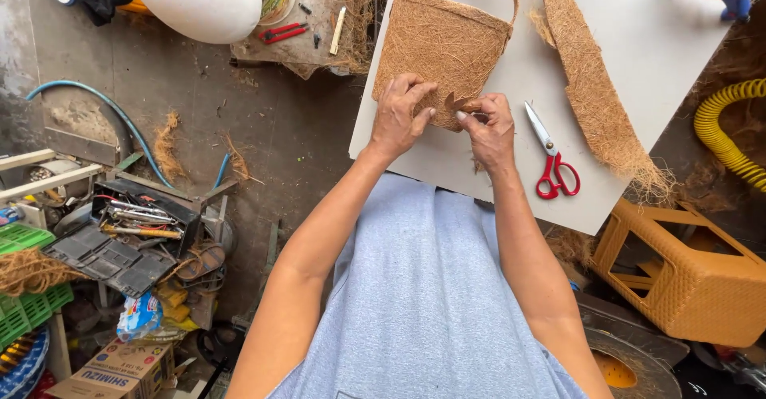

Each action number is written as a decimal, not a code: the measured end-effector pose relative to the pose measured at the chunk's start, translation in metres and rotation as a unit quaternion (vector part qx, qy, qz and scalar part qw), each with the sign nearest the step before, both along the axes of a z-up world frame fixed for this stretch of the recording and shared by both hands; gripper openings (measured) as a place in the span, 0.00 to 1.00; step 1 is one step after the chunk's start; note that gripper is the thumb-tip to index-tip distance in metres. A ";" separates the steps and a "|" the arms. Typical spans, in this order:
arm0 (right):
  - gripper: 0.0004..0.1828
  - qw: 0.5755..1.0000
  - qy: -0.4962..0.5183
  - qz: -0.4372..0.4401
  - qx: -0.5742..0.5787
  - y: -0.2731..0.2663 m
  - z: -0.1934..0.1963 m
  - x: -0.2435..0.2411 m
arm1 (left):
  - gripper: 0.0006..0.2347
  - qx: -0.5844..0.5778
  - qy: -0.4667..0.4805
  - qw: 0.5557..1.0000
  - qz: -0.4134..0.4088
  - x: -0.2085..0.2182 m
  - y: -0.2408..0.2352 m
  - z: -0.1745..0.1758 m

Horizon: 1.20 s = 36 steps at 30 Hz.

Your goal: Gluing a decorative coir strip to the rim and handle of a handmade basket using a hot glue gun and scissors.

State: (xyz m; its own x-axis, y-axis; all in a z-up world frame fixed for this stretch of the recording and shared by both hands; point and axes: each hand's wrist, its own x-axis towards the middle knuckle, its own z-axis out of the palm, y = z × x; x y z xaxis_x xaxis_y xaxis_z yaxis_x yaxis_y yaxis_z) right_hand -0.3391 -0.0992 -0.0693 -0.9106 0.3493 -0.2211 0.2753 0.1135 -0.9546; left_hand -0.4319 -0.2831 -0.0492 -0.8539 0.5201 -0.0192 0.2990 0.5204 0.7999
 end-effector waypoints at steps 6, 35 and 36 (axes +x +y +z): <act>0.07 0.998 -0.003 0.030 0.057 0.005 -0.021 0.000 | 0.10 0.000 0.002 1.000 0.005 0.001 0.004 0.006; 0.39 0.964 -0.038 -0.148 0.218 0.394 -0.095 -0.010 | 0.07 -0.060 0.012 0.991 0.123 0.032 0.035 -0.004; 0.36 0.968 -0.041 -0.106 0.222 0.392 -0.086 -0.020 | 0.08 -0.065 0.012 0.989 0.131 0.033 0.036 -0.007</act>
State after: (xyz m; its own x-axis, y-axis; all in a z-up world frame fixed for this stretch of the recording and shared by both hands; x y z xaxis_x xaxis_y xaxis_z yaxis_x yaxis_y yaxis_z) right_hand -0.3596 0.2928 -0.1549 -0.7938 0.6036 -0.0744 0.4099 0.4405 -0.7988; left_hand -0.3991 -0.2469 -0.0566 -0.9603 0.2744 -0.0494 0.1578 0.6810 0.7151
